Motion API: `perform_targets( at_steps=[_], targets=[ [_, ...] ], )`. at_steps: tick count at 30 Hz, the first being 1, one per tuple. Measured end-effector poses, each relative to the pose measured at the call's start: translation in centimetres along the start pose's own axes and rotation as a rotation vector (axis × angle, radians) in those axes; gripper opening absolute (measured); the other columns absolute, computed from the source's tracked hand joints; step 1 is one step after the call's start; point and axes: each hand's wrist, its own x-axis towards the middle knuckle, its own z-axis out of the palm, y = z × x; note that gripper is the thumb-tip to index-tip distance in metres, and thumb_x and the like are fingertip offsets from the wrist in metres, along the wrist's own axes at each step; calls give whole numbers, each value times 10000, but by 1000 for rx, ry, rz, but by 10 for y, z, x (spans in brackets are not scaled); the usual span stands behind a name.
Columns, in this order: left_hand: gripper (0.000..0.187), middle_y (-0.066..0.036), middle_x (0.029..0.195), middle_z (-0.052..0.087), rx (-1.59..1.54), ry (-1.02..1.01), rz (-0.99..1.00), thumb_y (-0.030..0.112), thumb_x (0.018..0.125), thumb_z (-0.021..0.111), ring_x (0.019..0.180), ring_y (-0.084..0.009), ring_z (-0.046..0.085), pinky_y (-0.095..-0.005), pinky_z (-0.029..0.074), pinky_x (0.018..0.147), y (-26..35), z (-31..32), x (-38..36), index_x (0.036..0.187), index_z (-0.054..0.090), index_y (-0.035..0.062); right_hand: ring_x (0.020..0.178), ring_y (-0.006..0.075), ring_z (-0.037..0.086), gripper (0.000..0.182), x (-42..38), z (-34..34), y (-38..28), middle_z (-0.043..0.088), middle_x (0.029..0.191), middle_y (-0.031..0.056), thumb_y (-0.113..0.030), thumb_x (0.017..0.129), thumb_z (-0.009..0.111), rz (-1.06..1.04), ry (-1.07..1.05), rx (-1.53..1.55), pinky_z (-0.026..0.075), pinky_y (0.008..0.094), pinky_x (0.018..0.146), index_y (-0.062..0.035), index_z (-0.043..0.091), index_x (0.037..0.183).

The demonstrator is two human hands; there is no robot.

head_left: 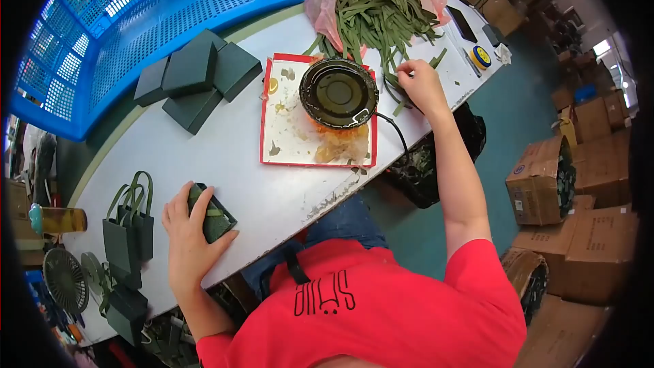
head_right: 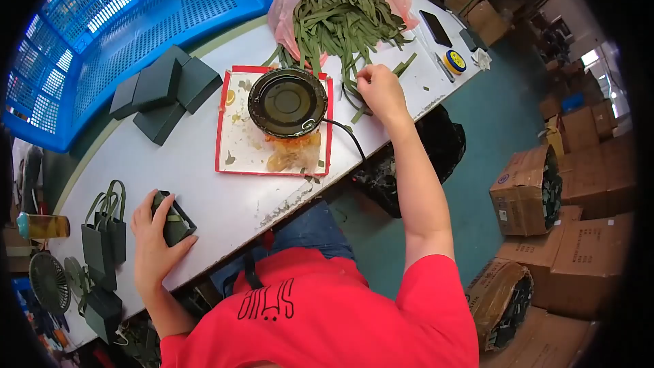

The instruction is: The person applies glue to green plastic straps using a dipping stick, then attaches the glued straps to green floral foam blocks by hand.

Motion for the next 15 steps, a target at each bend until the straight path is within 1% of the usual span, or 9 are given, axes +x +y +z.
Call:
perform_targets(
  at_steps=[1, 4, 5, 7, 8, 9, 12, 13, 15],
  targets=[
    [821, -183, 1474, 430, 7, -3, 0, 201, 591, 869, 1320, -406, 391, -495, 308, 1119, -1, 0, 0, 1352, 575, 113, 852, 249, 676, 211, 2, 1, 1, 710, 964, 122, -144, 877, 672, 9, 61, 58, 525, 331, 807, -18, 720, 1040],
    [821, -183, 1476, 429, 1, -11, -5, 203, 593, 867, 1321, -406, 390, -494, 305, 1120, 0, -1, 0, 1354, 573, 113, 751, 186, 651, 203, 11, -8, -5, 726, 901, 94, -167, 905, 654, 139, 174, 394, 521, 311, 747, -11, 714, 1020],
    [820, -183, 1477, 428, 4, -5, -2, 205, 595, 866, 1322, -407, 390, -494, 304, 1120, 0, 0, 0, 1355, 572, 113, 720, 122, 615, 190, 16, -8, -1, 722, 892, 68, -155, 918, 650, 103, 235, 507, 507, 275, 713, -8, 711, 1021],
    [819, -184, 1478, 427, 7, 1, 6, 207, 598, 866, 1323, -407, 388, -492, 301, 1122, -1, 1, -1, 1355, 571, 112, 725, 149, 629, 180, 19, -15, 1, 727, 892, 78, -140, 918, 649, 40, 206, 411, 512, 282, 719, -16, 715, 1030],
    [810, -186, 1468, 428, 3, 4, 2, 218, 603, 870, 1321, -399, 394, -504, 279, 1132, 0, 2, -1, 1350, 576, 112, 728, 162, 637, 176, 20, -21, 0, 729, 892, 83, -133, 918, 648, 8, 190, 362, 515, 285, 723, -20, 717, 1034],
    [802, -187, 1459, 430, -1, 7, -3, 228, 608, 873, 1320, -391, 399, -515, 258, 1142, 1, 1, -1, 1345, 581, 111, 728, 215, 653, 177, 16, -29, -7, 714, 945, 118, -132, 911, 659, 23, 65, 172, 532, 311, 736, -32, 724, 1041],
    [794, -189, 1449, 432, -10, 9, -10, 244, 616, 875, 1320, -383, 405, -528, 229, 1157, 2, 1, -1, 1342, 584, 110, 849, 202, 657, 231, 8, -28, -4, 678, 983, 117, -144, 885, 681, 8, -238, -14, 525, 311, 747, -43, 732, 1086],
    [794, -190, 1449, 432, -13, 8, -12, 246, 618, 875, 1321, -382, 405, -529, 226, 1159, 2, 1, -1, 1343, 583, 110, 881, 238, 657, 222, 5, -23, -4, 643, 1018, 142, -143, 855, 698, -5, -224, 0, 530, 360, 779, -21, 727, 1038],
    [796, -191, 1449, 431, -11, 7, -10, 252, 619, 874, 1322, -380, 407, -532, 221, 1161, 2, 1, -1, 1346, 582, 111, 847, 246, 650, 205, 4, -12, 2, 656, 969, 122, -139, 848, 704, -89, -173, -90, 528, 344, 760, -24, 723, 1017]
  ],
)
